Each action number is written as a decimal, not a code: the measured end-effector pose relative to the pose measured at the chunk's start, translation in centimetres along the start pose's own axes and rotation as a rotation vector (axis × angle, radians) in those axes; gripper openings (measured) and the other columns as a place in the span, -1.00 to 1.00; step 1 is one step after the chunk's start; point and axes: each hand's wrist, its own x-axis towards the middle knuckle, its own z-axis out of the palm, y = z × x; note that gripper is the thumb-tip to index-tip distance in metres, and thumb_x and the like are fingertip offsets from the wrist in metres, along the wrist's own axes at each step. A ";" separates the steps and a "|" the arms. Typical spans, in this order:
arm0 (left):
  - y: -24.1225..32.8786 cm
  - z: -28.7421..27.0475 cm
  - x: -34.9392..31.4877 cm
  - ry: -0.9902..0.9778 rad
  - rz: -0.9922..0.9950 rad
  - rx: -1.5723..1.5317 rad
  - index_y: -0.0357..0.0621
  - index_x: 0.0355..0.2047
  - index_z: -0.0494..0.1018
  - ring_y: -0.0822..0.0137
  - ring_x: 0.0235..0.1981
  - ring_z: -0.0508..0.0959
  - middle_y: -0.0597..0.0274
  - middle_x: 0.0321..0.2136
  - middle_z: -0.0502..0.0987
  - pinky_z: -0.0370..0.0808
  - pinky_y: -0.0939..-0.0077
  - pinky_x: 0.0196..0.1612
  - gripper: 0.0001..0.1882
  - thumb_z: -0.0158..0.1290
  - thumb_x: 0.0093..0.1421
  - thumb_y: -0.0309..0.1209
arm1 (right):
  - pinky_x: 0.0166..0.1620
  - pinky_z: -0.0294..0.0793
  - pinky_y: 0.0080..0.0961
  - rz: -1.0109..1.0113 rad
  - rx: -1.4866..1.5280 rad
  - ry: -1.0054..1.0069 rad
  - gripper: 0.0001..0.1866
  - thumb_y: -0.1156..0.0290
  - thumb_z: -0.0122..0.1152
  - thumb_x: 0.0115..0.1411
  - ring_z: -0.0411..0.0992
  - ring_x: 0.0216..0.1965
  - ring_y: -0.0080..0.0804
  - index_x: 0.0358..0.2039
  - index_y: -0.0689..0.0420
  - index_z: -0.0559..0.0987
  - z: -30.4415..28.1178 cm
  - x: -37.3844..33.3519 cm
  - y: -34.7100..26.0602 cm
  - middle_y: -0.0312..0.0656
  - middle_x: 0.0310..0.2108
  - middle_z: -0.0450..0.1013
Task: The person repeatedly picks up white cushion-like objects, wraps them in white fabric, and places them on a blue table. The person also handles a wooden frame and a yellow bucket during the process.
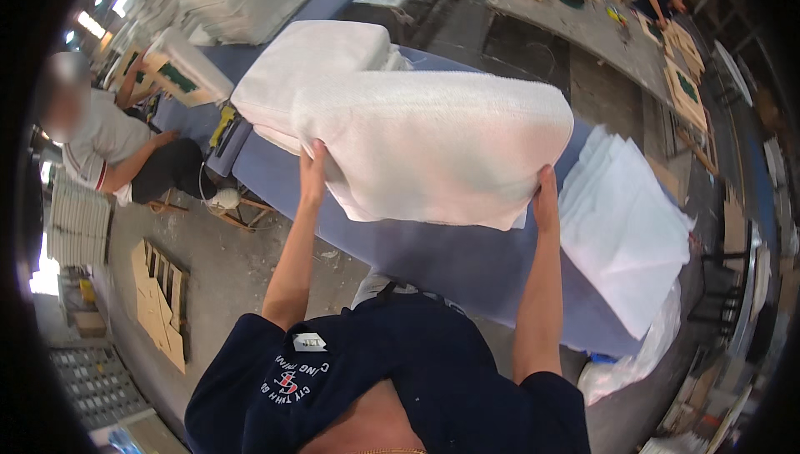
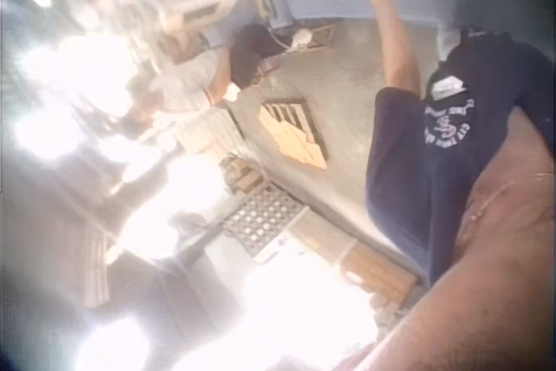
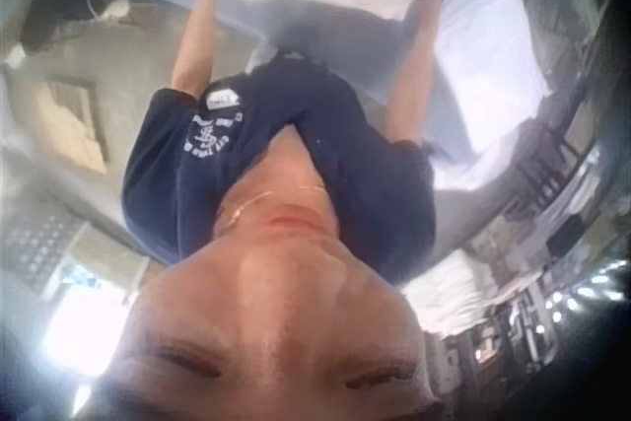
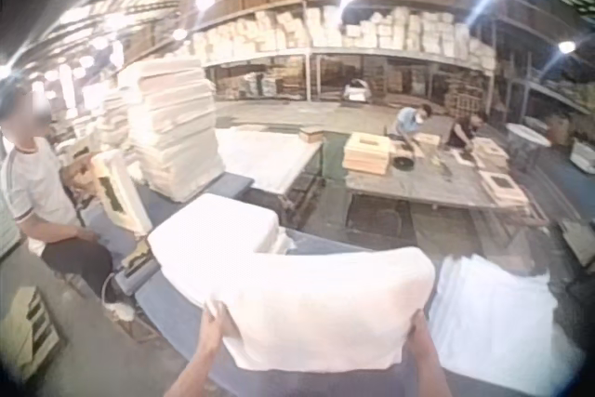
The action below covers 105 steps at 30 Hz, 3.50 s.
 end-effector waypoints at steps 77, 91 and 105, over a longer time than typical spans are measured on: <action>-20.0 -12.2 -26.2 -0.735 -0.639 0.157 -0.12 0.24 0.12 0.34 -0.09 0.49 0.23 0.02 0.42 0.43 0.42 -0.07 -0.29 0.06 0.27 0.02 | 0.04 0.41 -0.10 0.742 -0.199 1.234 -0.37 -0.12 -0.12 0.29 0.47 -0.05 0.17 -0.18 0.24 0.63 3.0 -40.6 25.3 0.25 -0.20 0.52; -15.9 -8.1 -21.9 -0.604 -0.457 0.133 -0.34 0.35 -0.11 0.10 0.26 0.25 -0.11 0.26 0.19 0.20 0.35 0.26 -0.16 0.01 0.32 -0.06 | -0.25 0.44 -0.27 0.369 0.026 1.125 -0.40 -0.02 0.06 0.28 0.48 -0.44 -0.32 -0.38 0.41 0.63 1.8 -40.5 32.5 -0.02 -0.47 0.57; -17.9 -7.2 -19.6 -0.561 -0.518 0.564 -0.36 0.31 -0.03 -0.14 0.12 0.43 -0.34 0.07 0.39 0.35 0.14 0.18 0.17 0.01 0.03 0.39 | 0.03 0.41 -0.11 0.209 -0.489 0.840 -0.60 0.35 0.08 0.23 0.40 -0.03 -0.08 0.00 0.35 0.44 3.8 -37.1 36.4 0.07 -0.01 0.42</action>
